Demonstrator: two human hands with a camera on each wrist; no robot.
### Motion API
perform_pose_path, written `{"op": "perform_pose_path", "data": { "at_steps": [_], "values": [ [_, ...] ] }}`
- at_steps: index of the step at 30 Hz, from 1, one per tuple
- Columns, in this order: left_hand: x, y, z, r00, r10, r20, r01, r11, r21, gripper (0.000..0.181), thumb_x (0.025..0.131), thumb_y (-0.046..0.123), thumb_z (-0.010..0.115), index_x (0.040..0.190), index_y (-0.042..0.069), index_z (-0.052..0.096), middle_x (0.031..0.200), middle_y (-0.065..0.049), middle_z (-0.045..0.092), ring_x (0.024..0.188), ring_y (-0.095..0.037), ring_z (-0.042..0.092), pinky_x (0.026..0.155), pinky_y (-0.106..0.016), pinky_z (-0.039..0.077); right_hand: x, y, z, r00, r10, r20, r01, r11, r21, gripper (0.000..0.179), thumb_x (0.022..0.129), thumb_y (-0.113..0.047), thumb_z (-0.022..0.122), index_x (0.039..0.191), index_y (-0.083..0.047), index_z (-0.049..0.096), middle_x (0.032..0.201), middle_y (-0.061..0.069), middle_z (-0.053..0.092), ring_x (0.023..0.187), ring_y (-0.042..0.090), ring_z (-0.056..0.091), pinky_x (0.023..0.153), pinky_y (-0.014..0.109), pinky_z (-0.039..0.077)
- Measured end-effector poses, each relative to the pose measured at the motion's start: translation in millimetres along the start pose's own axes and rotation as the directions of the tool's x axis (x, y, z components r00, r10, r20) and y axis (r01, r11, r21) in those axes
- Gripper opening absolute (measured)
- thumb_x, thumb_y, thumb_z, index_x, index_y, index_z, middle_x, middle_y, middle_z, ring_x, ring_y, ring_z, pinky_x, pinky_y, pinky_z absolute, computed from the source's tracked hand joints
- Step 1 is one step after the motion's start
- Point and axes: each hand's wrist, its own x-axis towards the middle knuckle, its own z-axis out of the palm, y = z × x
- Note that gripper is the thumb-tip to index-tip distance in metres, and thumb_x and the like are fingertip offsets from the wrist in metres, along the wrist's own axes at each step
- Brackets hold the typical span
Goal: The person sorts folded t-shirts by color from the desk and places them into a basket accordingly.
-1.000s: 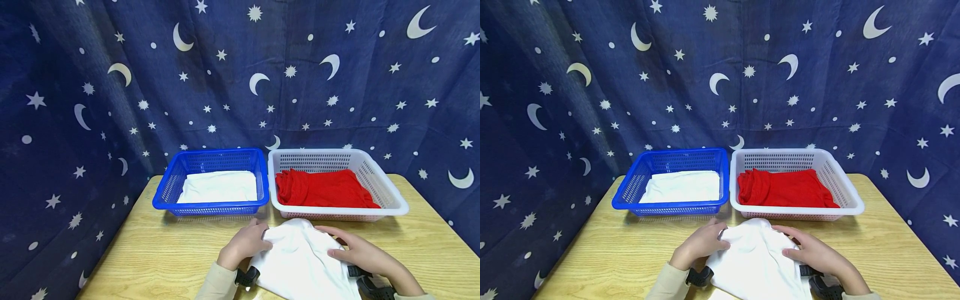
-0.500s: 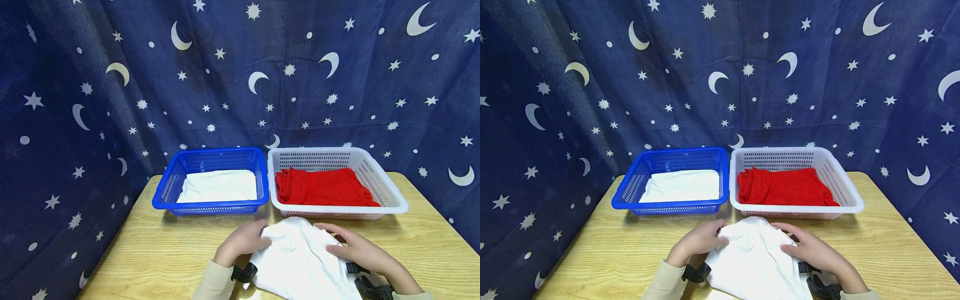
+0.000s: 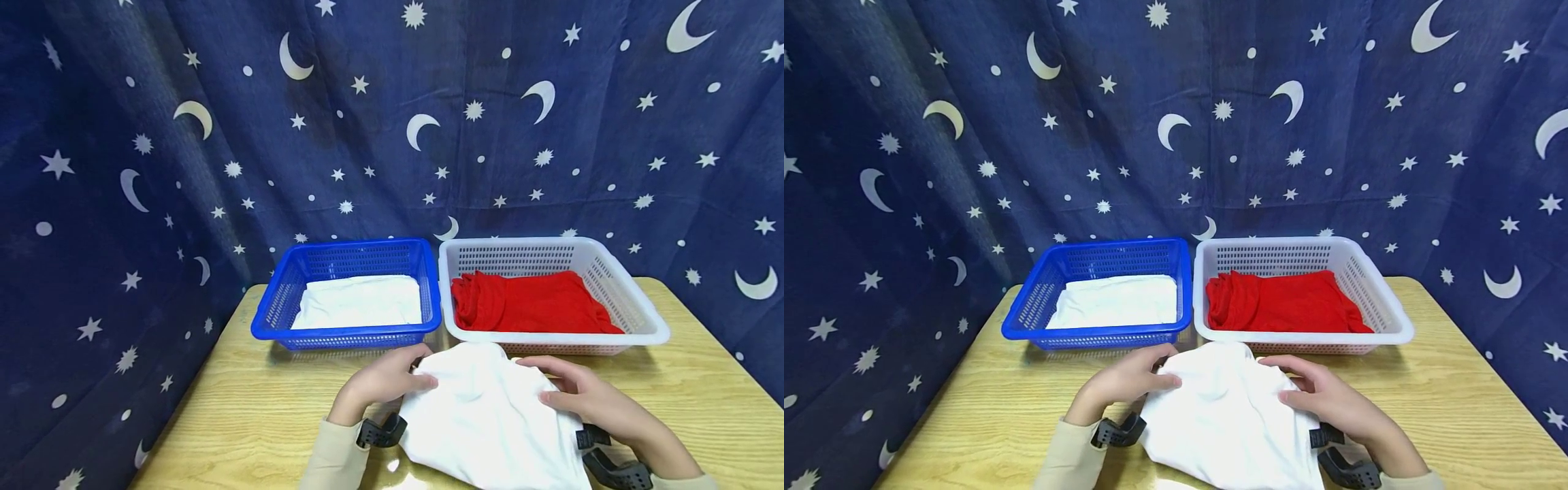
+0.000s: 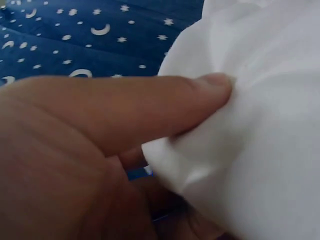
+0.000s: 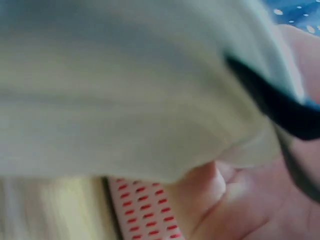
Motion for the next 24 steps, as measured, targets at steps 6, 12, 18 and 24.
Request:
{"op": "perform_pose_path", "data": {
  "at_steps": [6,12,18,24],
  "values": [
    [-7.1,5.4,-15.2,0.998,0.018,-0.055,-0.023,0.996,-0.082,0.018,0.082,0.03,0.063,0.096,0.02,0.057,0.082,0.007,0.056,0.072,-0.008,0.051,0.062,-0.024,0.043,-0.4,-10,-2,0.999,-0.043,-0.01,0.044,0.99,0.135,0.046,0.091,-0.004,0.045,0.136,-0.009,0.033,0.125,0.017,0.044,0.103,0.031,0.052,0.077,0.044,0.047],
    [-12.2,2.5,-30.3,0.997,0.009,-0.07,-0.028,0.962,-0.272,0.024,0.084,0.031,0.061,0.104,0.019,0.056,0.089,0.003,0.061,0.076,-0.012,0.056,0.064,-0.029,0.047,8.1,-19,0,0.99,-0.05,-0.134,0.068,0.989,0.133,0.046,0.09,-0.005,0.047,0.135,-0.01,0.035,0.126,0.015,0.042,0.103,0.027,0.051,0.077,0.044,0.047],
    [-18.4,3.6,-46.7,0.986,-0.072,-0.151,-0.004,0.891,-0.454,0.028,0.083,0.027,0.063,0.108,0.017,0.055,0.087,-0.005,0.063,0.073,-0.017,0.06,0.061,-0.034,0.05,28.8,-31,3,0.986,-0.041,-0.164,0.087,0.956,0.279,0.046,0.091,-0.006,0.045,0.136,-0.008,0.032,0.131,0.017,0.035,0.105,0.024,0.05,0.081,0.043,0.046],
    [-29.2,18.2,-67.0,0.951,-0.181,-0.251,0.038,0.873,-0.486,0.031,0.085,0.016,0.06,0.114,0.009,0.053,0.088,-0.008,0.061,0.072,-0.016,0.058,0.061,-0.032,0.049,55.7,-47,7,0.986,-0.074,-0.148,0.117,0.943,0.31,0.045,0.09,-0.004,0.045,0.134,-0.007,0.034,0.127,0.02,0.035,0.099,0.027,0.052,0.076,0.046,0.048]
  ]
}}
